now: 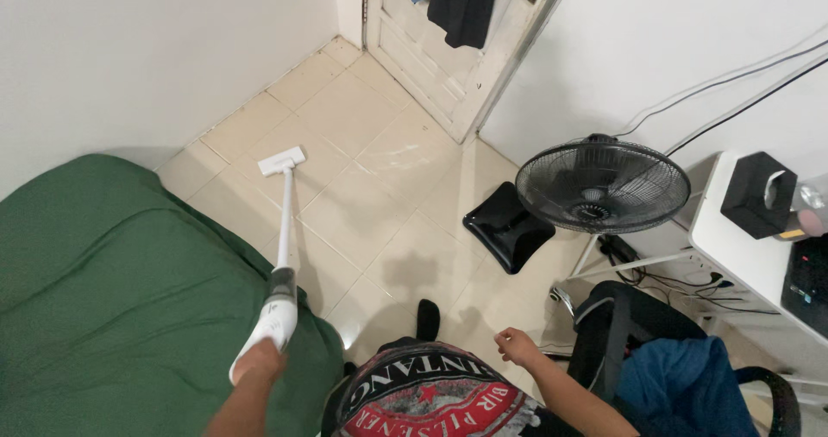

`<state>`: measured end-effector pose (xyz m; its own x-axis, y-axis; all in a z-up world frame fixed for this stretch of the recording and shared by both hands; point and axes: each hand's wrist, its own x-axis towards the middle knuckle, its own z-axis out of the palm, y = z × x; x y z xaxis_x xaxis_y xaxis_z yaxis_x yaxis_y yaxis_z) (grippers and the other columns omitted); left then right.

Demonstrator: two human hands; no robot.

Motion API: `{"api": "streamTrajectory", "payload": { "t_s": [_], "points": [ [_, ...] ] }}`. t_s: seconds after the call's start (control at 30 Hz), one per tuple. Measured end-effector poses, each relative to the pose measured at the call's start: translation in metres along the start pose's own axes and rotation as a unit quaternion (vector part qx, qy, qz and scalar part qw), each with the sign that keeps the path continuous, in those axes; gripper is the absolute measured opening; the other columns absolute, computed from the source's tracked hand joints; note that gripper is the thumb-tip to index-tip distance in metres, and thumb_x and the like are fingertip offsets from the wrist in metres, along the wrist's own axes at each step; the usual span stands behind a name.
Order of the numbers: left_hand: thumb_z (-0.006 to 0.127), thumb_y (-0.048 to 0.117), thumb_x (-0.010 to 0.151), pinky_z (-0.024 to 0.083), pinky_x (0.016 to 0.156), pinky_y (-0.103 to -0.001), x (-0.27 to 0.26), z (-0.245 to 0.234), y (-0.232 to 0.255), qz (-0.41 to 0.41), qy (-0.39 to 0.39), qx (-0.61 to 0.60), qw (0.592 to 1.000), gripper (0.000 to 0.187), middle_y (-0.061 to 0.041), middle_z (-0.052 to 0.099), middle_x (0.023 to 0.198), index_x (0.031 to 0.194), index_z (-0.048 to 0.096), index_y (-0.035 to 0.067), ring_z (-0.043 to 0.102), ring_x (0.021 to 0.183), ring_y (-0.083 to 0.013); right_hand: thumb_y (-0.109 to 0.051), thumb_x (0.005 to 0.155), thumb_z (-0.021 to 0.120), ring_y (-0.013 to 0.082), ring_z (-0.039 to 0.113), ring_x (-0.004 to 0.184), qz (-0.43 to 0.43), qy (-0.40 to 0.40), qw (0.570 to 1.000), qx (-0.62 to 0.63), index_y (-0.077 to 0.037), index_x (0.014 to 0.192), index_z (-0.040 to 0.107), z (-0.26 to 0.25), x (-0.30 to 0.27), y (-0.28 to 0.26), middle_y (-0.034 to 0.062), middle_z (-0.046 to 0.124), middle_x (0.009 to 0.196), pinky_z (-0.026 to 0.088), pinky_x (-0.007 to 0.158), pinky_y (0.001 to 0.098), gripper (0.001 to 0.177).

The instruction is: The person vacuums the tiled floor of a room using a white handheld vacuum cleaner, navigating around furniture and along the baseboards.

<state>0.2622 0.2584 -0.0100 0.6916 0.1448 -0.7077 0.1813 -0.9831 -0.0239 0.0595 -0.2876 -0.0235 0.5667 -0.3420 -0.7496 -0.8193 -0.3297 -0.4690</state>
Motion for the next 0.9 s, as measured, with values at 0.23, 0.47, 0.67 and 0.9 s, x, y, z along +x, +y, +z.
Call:
{"api": "streamTrajectory", "payload": {
  "t_s": [0.23,0.47,0.67,0.9],
  "points": [
    [0.061,0.031,0.089,0.057,0.098,-0.043,-0.005,-0.041,0.094,0.056,-0.064,-0.033,0.996,0.038,-0.016,0.082,0.113,0.115,0.071,0.005,0.081,0.109,-0.0293,-0.043,0.094,0.065,0.0193,0.076,0.067,-0.002,0.018,1.0,0.012,-0.007,0.112,0.069,0.0,-0.012,-0.001,0.0096,0.079,0.086,0.056,0.059,0.0327,0.041],
    [0.067,0.033,0.093,0.054,0.103,-0.045,-0.005,0.034,0.094,0.03,-0.03,-0.045,0.998,0.044,-0.016,0.068,0.134,0.13,0.061,0.011,0.065,0.126,-0.0349,-0.042,0.095,0.065,0.0206,0.074,0.068,0.093,-0.002,0.994,0.05,-0.008,0.119,0.069,0.013,-0.01,0.038,0.011,0.078,0.089,0.05,0.049,0.033,0.042],
    [0.05,0.021,0.101,0.052,0.105,-0.045,-0.032,0.074,0.021,0.022,-0.031,0.031,0.999,0.032,-0.011,0.068,0.134,0.132,0.056,0.017,0.066,0.126,-0.031,-0.039,0.096,0.064,0.0231,0.074,0.068,0.113,-0.03,0.991,0.057,-0.006,0.122,0.067,0.016,0.007,0.067,0.0129,0.078,0.094,0.05,0.049,0.0345,0.042],
    [0.046,0.019,0.102,0.055,0.104,-0.042,-0.015,0.049,-0.026,0.003,-0.055,0.082,0.995,0.035,-0.009,0.07,0.133,0.136,0.052,0.019,0.069,0.125,-0.0259,-0.04,0.095,0.065,0.0215,0.074,0.069,0.074,-0.019,0.996,0.037,-0.006,0.119,0.069,0.011,0.022,0.044,0.0128,0.077,0.092,0.05,0.049,0.0329,0.042]
  ]
}}
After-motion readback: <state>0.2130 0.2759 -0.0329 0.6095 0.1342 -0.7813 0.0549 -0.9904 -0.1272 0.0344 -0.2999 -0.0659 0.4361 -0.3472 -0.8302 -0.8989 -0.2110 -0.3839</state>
